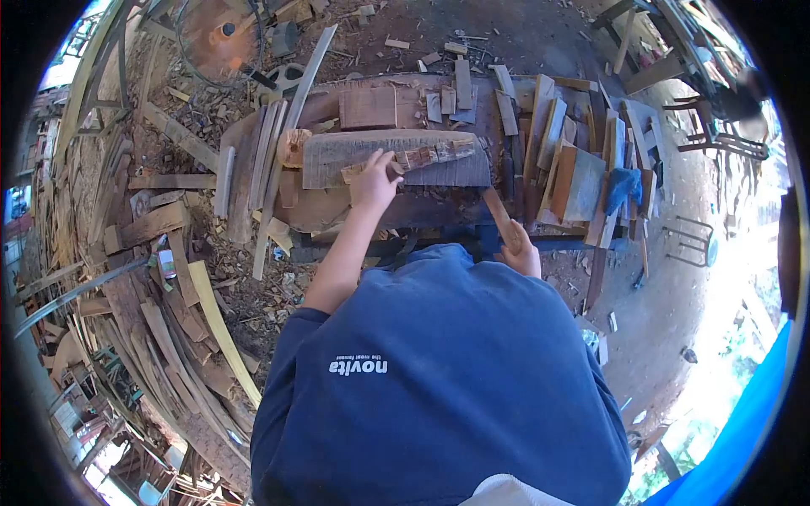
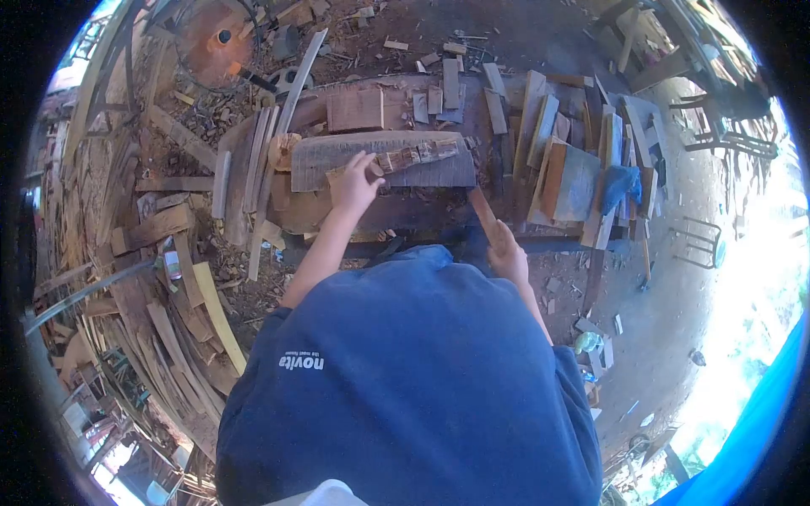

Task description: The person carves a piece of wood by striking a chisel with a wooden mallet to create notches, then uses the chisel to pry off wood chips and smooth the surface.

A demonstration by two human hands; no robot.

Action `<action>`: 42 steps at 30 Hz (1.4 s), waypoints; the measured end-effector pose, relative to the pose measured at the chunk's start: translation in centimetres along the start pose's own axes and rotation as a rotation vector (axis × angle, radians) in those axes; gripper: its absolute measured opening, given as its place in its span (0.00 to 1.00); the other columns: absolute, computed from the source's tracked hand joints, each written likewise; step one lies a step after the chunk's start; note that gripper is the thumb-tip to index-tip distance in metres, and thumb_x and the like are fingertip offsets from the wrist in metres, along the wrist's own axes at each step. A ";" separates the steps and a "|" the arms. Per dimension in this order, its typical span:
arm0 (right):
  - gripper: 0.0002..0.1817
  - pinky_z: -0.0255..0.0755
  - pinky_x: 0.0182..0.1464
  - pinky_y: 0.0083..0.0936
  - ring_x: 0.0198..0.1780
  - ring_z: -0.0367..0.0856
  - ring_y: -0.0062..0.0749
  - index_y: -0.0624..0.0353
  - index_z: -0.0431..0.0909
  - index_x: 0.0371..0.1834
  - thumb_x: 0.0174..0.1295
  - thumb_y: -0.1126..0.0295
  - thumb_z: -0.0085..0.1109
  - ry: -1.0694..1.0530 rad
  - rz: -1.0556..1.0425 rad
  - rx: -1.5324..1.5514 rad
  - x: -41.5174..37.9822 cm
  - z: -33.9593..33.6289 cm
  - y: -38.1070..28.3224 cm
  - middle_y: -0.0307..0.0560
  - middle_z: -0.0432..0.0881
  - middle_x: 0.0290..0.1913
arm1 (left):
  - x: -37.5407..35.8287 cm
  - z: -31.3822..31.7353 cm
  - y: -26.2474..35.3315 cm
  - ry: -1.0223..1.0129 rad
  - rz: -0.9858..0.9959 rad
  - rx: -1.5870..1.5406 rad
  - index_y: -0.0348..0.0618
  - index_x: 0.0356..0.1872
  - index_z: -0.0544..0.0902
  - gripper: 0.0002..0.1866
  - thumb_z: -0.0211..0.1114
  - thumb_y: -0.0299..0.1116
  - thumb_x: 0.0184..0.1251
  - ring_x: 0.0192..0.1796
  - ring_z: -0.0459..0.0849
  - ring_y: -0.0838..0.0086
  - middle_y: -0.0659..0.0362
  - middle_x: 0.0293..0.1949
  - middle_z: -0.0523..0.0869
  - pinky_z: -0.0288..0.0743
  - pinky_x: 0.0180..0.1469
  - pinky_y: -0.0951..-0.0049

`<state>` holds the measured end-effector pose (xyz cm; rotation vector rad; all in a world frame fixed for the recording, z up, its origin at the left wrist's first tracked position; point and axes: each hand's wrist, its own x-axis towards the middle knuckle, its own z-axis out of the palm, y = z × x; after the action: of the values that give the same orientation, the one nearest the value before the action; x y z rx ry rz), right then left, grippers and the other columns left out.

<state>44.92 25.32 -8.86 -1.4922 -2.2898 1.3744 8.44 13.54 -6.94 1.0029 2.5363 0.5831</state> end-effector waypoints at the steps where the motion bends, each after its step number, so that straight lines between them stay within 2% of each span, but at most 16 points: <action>1: 0.37 0.75 0.55 0.44 0.57 0.80 0.60 0.44 0.66 0.72 0.55 0.68 0.64 -0.022 0.071 0.063 0.0 0.7 0.7 0.63 0.82 0.54 | 0.3 0.5 0.4 -0.058 0.016 0.067 0.53 0.60 0.78 0.29 0.76 0.40 0.55 0.60 0.82 0.60 0.61 0.65 0.77 0.79 0.57 0.60; 11: 0.37 0.75 0.58 0.45 0.58 0.79 0.60 0.45 0.66 0.71 0.54 0.66 0.66 0.064 0.149 0.006 -2.9 2.4 -0.2 0.64 0.82 0.53 | 2.9 0.2 -0.2 -0.215 0.101 0.194 0.58 0.58 0.78 0.27 0.74 0.36 0.56 0.50 0.86 0.54 0.54 0.56 0.79 0.82 0.49 0.54; 18: 0.37 0.77 0.54 0.42 0.55 0.83 0.58 0.46 0.67 0.71 0.55 0.66 0.67 0.178 0.185 0.133 -3.5 4.0 -1.1 0.65 0.84 0.50 | 3.5 -1.8 -0.9 -0.101 0.121 0.153 0.53 0.55 0.79 0.28 0.78 0.32 0.50 0.51 0.85 0.53 0.52 0.56 0.79 0.82 0.50 0.55; 20: 0.36 0.78 0.53 0.40 0.54 0.84 0.56 0.46 0.67 0.71 0.55 0.66 0.67 0.164 0.257 0.152 -3.5 3.6 -2.0 0.65 0.84 0.49 | 3.6 -2.5 -0.9 0.072 0.280 -0.057 0.49 0.45 0.81 0.20 0.78 0.32 0.51 0.45 0.87 0.54 0.51 0.47 0.84 0.81 0.45 0.56; 21: 0.36 0.78 0.53 0.40 0.54 0.84 0.56 0.46 0.67 0.71 0.55 0.66 0.67 0.165 0.262 0.154 -3.2 3.6 -2.0 0.65 0.84 0.49 | 3.5 -3.4 -0.1 0.067 0.282 -0.056 0.49 0.45 0.81 0.20 0.78 0.32 0.51 0.45 0.87 0.54 0.51 0.47 0.84 0.81 0.45 0.56; 24: 0.36 0.78 0.52 0.40 0.54 0.84 0.55 0.46 0.68 0.71 0.55 0.67 0.68 0.168 0.231 0.159 -2.4 3.2 -2.0 0.64 0.84 0.50 | 3.4 -7.7 3.7 0.105 0.340 -0.280 0.45 0.34 0.79 0.14 0.78 0.30 0.53 0.32 0.86 0.55 0.54 0.29 0.83 0.79 0.36 0.61; 26: 0.36 0.77 0.54 0.39 0.55 0.83 0.54 0.47 0.68 0.70 0.56 0.68 0.69 0.231 0.092 0.142 -2.0 3.0 -2.6 0.63 0.84 0.52 | 3.4 -9.5 5.2 0.418 0.500 -0.400 0.45 0.28 0.75 0.14 0.77 0.28 0.55 0.22 0.82 0.62 0.58 0.17 0.75 0.74 0.28 0.67; 27: 0.36 0.77 0.54 0.39 0.55 0.83 0.54 0.47 0.68 0.70 0.56 0.68 0.69 0.228 0.095 0.142 -2.0 2.7 -3.0 0.63 0.84 0.52 | 3.9 -9.4 4.6 0.375 0.375 -0.485 0.44 0.28 0.74 0.16 0.77 0.27 0.56 0.22 0.80 0.72 0.60 0.19 0.74 0.72 0.26 0.71; 28: 0.36 0.77 0.55 0.39 0.56 0.83 0.53 0.47 0.68 0.70 0.56 0.68 0.69 0.224 0.091 0.122 -2.0 2.4 -3.4 0.62 0.84 0.53 | 3.7 -10.4 5.6 0.373 0.373 -0.483 0.44 0.28 0.74 0.16 0.77 0.27 0.56 0.22 0.80 0.72 0.60 0.19 0.74 0.72 0.26 0.71; 30: 0.36 0.76 0.55 0.38 0.57 0.83 0.53 0.47 0.68 0.70 0.56 0.69 0.69 0.219 0.088 0.099 -2.1 1.9 -3.9 0.61 0.84 0.54 | 3.6 -12.3 7.7 0.208 0.090 -1.075 0.44 0.26 0.73 0.17 0.78 0.28 0.55 0.22 0.80 0.77 0.60 0.20 0.74 0.73 0.26 0.72; 32: 0.36 0.76 0.56 0.39 0.58 0.82 0.52 0.48 0.67 0.71 0.56 0.68 0.69 0.241 0.051 0.154 -2.2 1.6 -4.2 0.61 0.83 0.54 | 4.8 -12.0 7.9 0.230 0.137 -1.009 0.41 0.27 0.75 0.17 0.79 0.33 0.55 0.25 0.82 0.72 0.60 0.21 0.77 0.76 0.29 0.72; 34: 0.36 0.76 0.56 0.39 0.58 0.82 0.53 0.48 0.68 0.70 0.56 0.69 0.69 0.243 0.068 0.144 -2.2 1.5 -4.6 0.61 0.83 0.54 | 5.5 -11.5 8.2 0.195 0.445 -0.315 0.42 0.37 0.79 0.16 0.77 0.39 0.59 0.28 0.83 0.68 0.59 0.21 0.79 0.76 0.35 0.71; 35: 0.36 0.76 0.56 0.39 0.57 0.83 0.53 0.48 0.68 0.70 0.56 0.69 0.69 0.247 0.083 0.136 -2.2 1.4 -4.7 0.61 0.83 0.54 | 5.5 -10.4 7.8 -0.028 0.259 -0.249 0.43 0.46 0.81 0.23 0.78 0.44 0.54 0.40 0.86 0.57 0.51 0.31 0.84 0.79 0.45 0.67; 36: 0.36 0.76 0.56 0.39 0.57 0.83 0.53 0.48 0.68 0.70 0.56 0.69 0.69 0.246 0.082 0.133 -2.2 1.4 -4.8 0.61 0.83 0.54 | 5.6 -8.6 7.0 -0.026 0.258 -0.251 0.43 0.46 0.81 0.23 0.78 0.44 0.54 0.40 0.86 0.57 0.51 0.31 0.84 0.79 0.45 0.67; 38: 0.36 0.76 0.56 0.39 0.57 0.83 0.53 0.48 0.68 0.70 0.55 0.69 0.70 0.206 0.170 0.214 -2.2 1.4 -4.7 0.61 0.83 0.54 | 5.7 -4.7 4.8 -0.188 0.257 0.178 0.45 0.50 0.82 0.27 0.79 0.44 0.51 0.47 0.86 0.51 0.49 0.46 0.82 0.81 0.50 0.57; 42: 0.36 0.76 0.56 0.39 0.57 0.82 0.54 0.47 0.68 0.69 0.56 0.68 0.70 0.215 0.118 0.150 -2.7 1.2 -4.4 0.61 0.83 0.54 | 5.1 -1.4 1.4 -0.244 0.184 0.258 0.43 0.53 0.78 0.30 0.80 0.43 0.49 0.50 0.85 0.49 0.48 0.55 0.77 0.81 0.51 0.53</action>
<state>42.69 21.94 -5.41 -1.6590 -1.9565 1.3074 5.05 17.75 -5.94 1.3201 2.3558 0.1673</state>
